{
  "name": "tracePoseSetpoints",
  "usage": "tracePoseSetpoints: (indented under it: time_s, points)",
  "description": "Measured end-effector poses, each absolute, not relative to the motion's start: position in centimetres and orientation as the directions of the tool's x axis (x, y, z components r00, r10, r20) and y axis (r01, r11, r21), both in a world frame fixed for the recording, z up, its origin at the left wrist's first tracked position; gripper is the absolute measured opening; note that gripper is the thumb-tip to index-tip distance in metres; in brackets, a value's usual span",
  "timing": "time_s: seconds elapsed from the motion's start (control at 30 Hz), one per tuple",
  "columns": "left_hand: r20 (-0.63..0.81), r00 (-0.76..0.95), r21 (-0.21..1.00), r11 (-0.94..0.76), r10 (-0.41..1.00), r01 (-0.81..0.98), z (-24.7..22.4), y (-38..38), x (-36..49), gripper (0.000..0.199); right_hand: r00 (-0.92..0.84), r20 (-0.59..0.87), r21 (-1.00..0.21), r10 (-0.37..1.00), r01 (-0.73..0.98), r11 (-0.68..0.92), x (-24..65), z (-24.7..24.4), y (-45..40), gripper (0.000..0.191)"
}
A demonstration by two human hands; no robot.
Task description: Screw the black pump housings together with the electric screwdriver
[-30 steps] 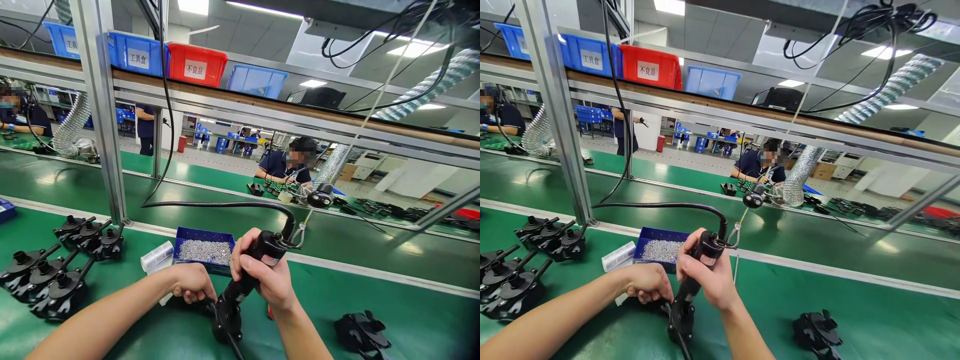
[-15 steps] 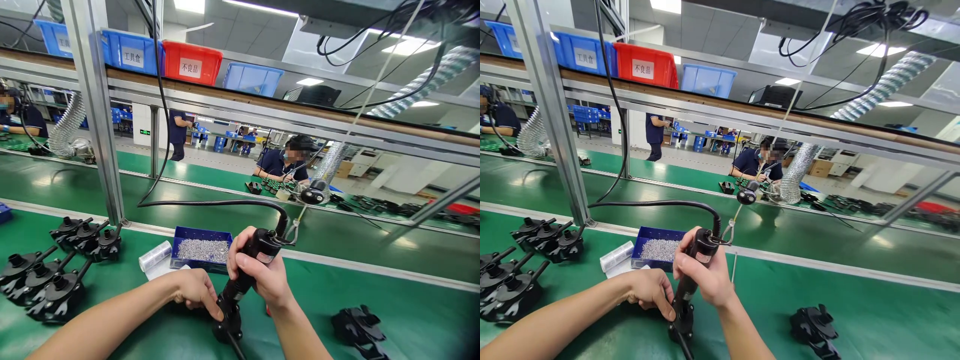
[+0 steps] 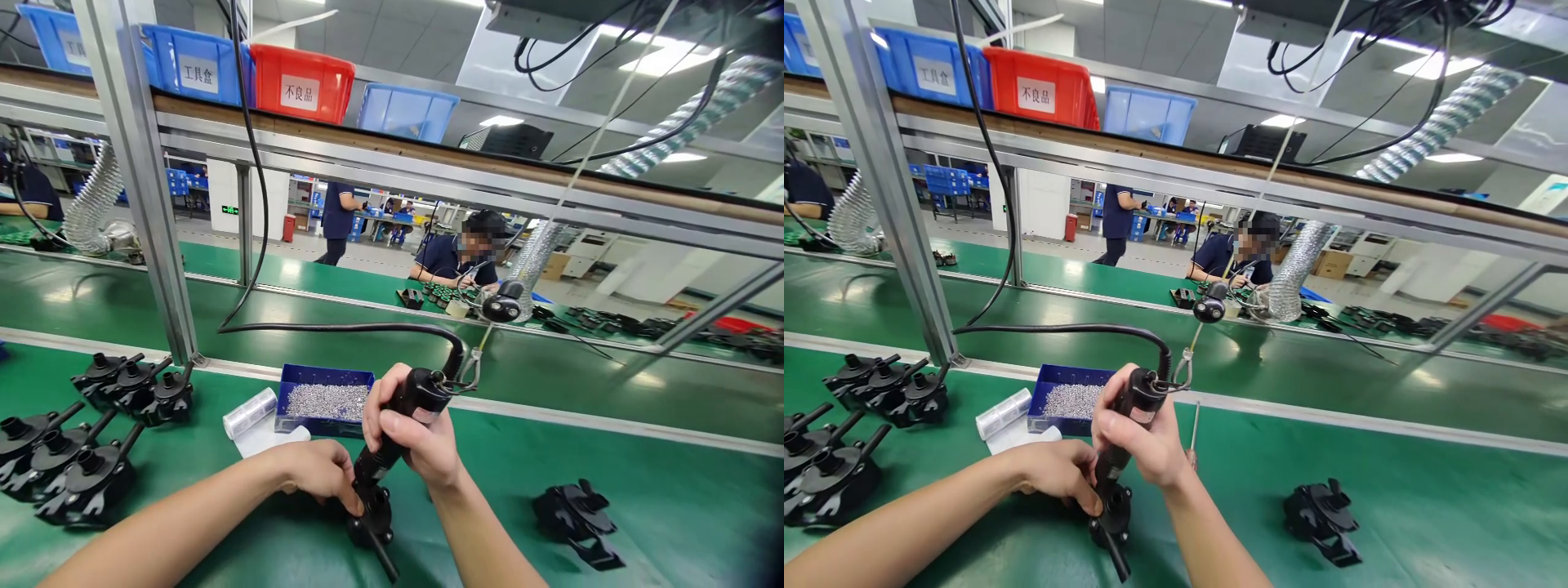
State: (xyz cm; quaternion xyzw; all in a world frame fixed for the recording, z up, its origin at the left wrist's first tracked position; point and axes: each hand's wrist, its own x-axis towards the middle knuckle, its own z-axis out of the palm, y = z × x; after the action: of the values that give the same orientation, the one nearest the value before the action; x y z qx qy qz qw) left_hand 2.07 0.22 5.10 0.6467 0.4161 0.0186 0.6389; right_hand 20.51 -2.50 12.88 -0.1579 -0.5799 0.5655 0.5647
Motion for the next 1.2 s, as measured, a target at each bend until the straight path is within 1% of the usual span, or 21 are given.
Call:
tracePoseSetpoints:
  time_s: [0.1,0.13,0.17,0.2,0.27,0.3,0.33,0.37,0.47,0.53,0.6,0.67,0.8,0.87,0.97,1.2]
  points:
    - [-0.568,0.660,0.818,0.255,0.491,0.515,4.9,0.1,2.4,0.025,-0.466,0.479,-0.843,0.744,-0.482,0.240,21.0,12.9,-2.6,0.040]
    - [-0.581,0.659,0.812,0.291,0.477,0.506,4.7,0.0,2.5,0.026,-0.478,0.470,-0.848,0.742,-0.477,0.230,20.9,13.1,-2.7,0.042]
    - [-0.592,0.658,0.806,0.327,0.465,0.494,4.6,0.1,2.6,0.028,-0.441,0.456,-0.855,0.773,-0.459,0.242,20.7,13.2,-2.8,0.041]
    - [-0.602,0.658,0.798,0.361,0.452,0.483,4.5,0.1,2.7,0.029,-0.359,0.437,-0.863,0.825,-0.425,0.272,20.3,13.4,-2.9,0.039]
    - [-0.612,0.657,0.788,0.399,0.439,0.468,4.4,0.2,2.8,0.030,-0.130,0.405,-0.879,0.905,-0.329,0.346,19.4,13.8,-3.1,0.033]
    - [-0.611,0.658,0.790,0.401,0.440,0.464,4.4,0.2,2.7,0.031,-0.038,0.402,-0.882,0.915,-0.285,0.376,19.0,14.0,-3.2,0.030]
    - [-0.606,0.660,0.794,0.394,0.444,0.463,4.5,0.3,2.7,0.032,0.012,0.410,-0.879,0.912,-0.260,0.399,18.7,14.0,-3.3,0.029]
    - [-0.600,0.663,0.799,0.383,0.448,0.464,4.6,0.4,2.6,0.033,0.015,0.425,-0.872,0.905,-0.260,0.414,18.6,14.1,-3.4,0.028]
    - [-0.586,0.673,0.810,0.360,0.452,0.464,5.2,0.6,2.2,0.034,-0.083,0.488,-0.834,0.869,-0.336,0.437,18.9,14.0,-3.5,0.027]
    - [-0.589,0.669,0.807,0.366,0.453,0.463,5.5,0.7,2.1,0.033,-0.142,0.524,-0.814,0.840,-0.376,0.443,19.3,13.8,-3.5,0.028]
    - [-0.598,0.656,0.800,0.384,0.460,0.461,5.5,0.7,2.1,0.034,-0.164,0.548,-0.802,0.820,-0.380,0.461,19.5,13.6,-3.5,0.029]
    - [-0.605,0.643,0.795,0.398,0.470,0.457,5.2,0.8,2.2,0.035,-0.133,0.563,-0.797,0.815,-0.347,0.494,19.2,13.5,-3.5,0.029]
    - [-0.606,0.629,0.794,0.408,0.487,0.450,4.7,0.8,2.5,0.038,0.054,0.574,-0.800,0.817,-0.177,0.574,18.2,13.4,-3.7,0.021]
    - [-0.606,0.629,0.794,0.407,0.487,0.450,4.7,0.7,2.5,0.038,0.101,0.582,-0.797,0.807,-0.129,0.590,17.9,13.3,-3.9,0.018]
    - [-0.606,0.629,0.795,0.399,0.487,0.456,4.8,0.7,2.5,0.036,0.094,0.587,-0.792,0.804,-0.136,0.595,17.9,13.3,-3.9,0.018]
    - [-0.601,0.620,0.799,0.361,0.504,0.481,5.2,0.6,2.4,0.032,0.028,0.579,-0.792,0.815,-0.217,0.570,18.1,13.2,-3.3,0.020]
